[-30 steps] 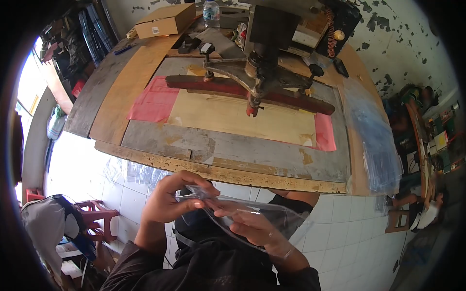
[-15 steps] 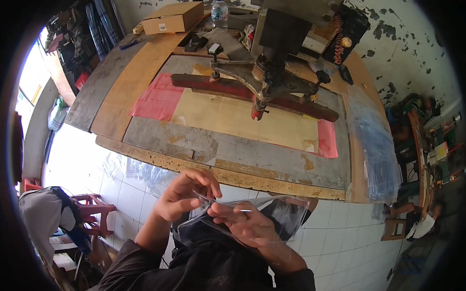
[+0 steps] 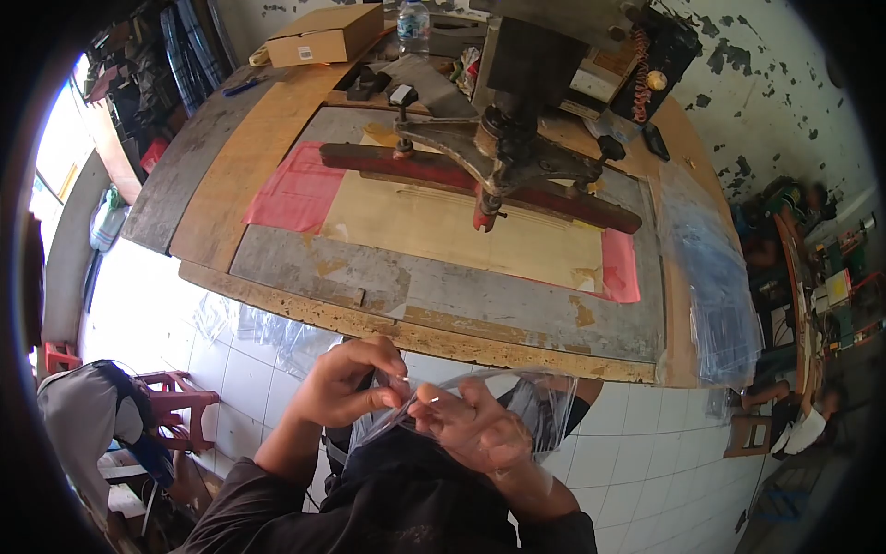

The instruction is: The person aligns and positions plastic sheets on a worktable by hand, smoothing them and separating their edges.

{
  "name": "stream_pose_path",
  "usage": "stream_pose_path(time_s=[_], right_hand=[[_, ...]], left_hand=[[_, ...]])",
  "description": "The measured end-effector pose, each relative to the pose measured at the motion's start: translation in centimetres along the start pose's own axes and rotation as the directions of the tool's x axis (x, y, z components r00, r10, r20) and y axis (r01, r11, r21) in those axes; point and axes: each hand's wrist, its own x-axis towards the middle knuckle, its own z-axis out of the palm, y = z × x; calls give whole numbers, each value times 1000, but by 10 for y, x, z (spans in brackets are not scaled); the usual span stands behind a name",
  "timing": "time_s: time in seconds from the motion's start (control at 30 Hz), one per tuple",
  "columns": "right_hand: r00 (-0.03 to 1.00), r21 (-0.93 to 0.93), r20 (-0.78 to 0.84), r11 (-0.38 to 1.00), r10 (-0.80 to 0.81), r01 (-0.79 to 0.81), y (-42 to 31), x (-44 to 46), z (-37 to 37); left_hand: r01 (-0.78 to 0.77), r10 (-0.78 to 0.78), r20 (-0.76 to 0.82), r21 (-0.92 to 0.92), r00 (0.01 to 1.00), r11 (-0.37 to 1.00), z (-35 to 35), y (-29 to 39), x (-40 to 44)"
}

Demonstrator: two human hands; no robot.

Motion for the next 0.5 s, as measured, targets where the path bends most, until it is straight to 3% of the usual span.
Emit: stream_pose_path(time_s=[0.03, 0.13, 0.23, 0.3, 0.37, 0.4, 0.43, 0.5], right_hand=[[1000, -1, -1, 1000, -1, 1, -1, 0, 0], [996, 39, 80, 999, 26, -29, -5, 3, 5], [997, -117, -27, 990, 78, -81, -12, 8, 17], [997, -261, -14, 963, 71, -72, -15, 12, 16], [995, -296, -41, 951, 86, -95, -15, 13, 17], [992, -284, -72, 951, 102, -119, -14, 13, 18], [992, -284, -72, 951, 102, -119, -14, 13, 18], [980, -356, -126, 914, 156, -192, -15, 13, 19]], left_hand=[[-61, 52, 70, 137, 996, 989, -3, 3, 3], [-79, 64, 93, 173, 994, 982, -2, 8, 6], [-14, 1, 55, 229, 998, 973, -1, 10, 2], [42, -48, 15, 283, 999, 958, -2, 8, 1], [27, -28, 13, 73, 1000, 997, -10, -1, 1], [26, -27, 12, 73, 1000, 997, -15, 0, 4], [49, -46, 26, -121, 999, 991, -19, 4, 10], [57, -50, 43, -182, 998, 982, -21, 22, 18]])
